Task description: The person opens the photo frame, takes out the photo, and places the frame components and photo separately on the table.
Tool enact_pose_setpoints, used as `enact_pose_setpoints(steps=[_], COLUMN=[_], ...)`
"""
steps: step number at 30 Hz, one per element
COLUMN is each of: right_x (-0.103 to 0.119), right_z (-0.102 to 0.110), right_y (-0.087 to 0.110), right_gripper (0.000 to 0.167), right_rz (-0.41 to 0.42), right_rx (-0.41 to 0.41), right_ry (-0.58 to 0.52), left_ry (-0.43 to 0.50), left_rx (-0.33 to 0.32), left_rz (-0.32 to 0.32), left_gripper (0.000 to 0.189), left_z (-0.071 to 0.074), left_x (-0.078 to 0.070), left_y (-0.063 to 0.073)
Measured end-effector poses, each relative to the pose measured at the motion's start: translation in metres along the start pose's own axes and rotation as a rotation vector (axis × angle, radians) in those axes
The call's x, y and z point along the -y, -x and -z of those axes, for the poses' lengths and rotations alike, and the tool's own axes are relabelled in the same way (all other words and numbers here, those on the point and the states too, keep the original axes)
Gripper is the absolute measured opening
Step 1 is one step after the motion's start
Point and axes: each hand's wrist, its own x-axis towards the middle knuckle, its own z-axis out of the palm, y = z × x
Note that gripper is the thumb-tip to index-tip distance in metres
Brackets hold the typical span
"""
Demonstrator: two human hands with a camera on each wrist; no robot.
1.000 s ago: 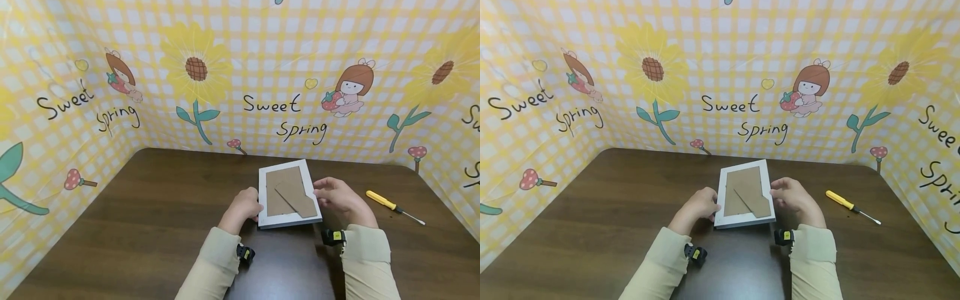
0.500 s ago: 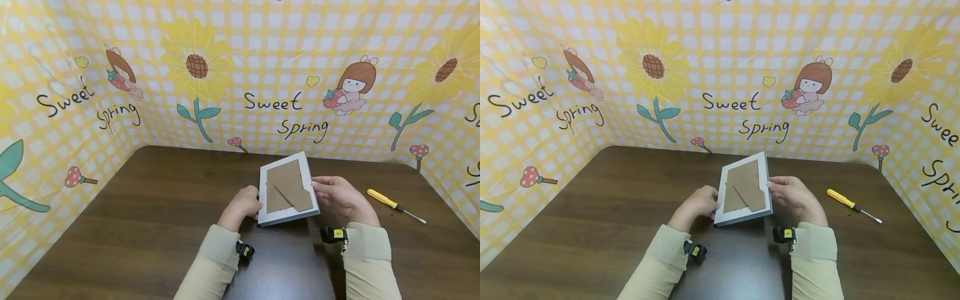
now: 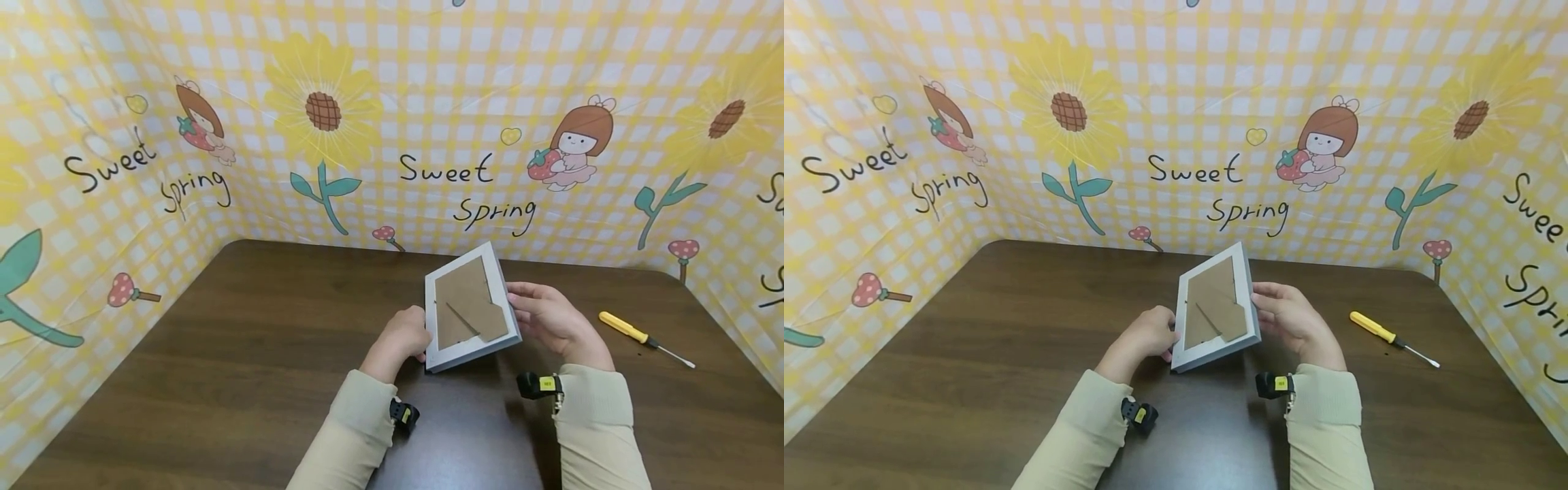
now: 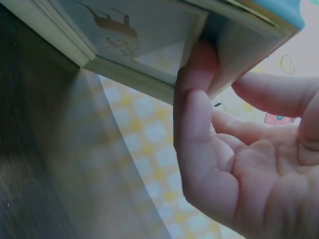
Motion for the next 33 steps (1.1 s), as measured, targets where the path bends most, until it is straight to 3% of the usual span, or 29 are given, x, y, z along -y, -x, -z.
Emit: enact_pose_setpoints(steps=[22,28,33], right_x=[0.008,0.012,0.015], right_z=[-0.012,-0.015,-0.019], right_y=[-0.002,0.0,0.0], right_gripper=[0.048,0.043,0.039], right_rz=[0.021,0.027,0.033], right_rx=[-0.003,0.008,0.008], right_ry=[-0.155,-0.186,-0.209], left_ry=[0.126,0.143,0.215], left_rx=[0.03,-0.023,-0.102], left_rz=[0.022,0.003,-0.057], left_gripper=[0.017,0.022,0.025], left_z=[0.006,0.015,0.022], left_x=[0.006,0.007,0.005], left_y=[-0.002,-0.001,0.003])
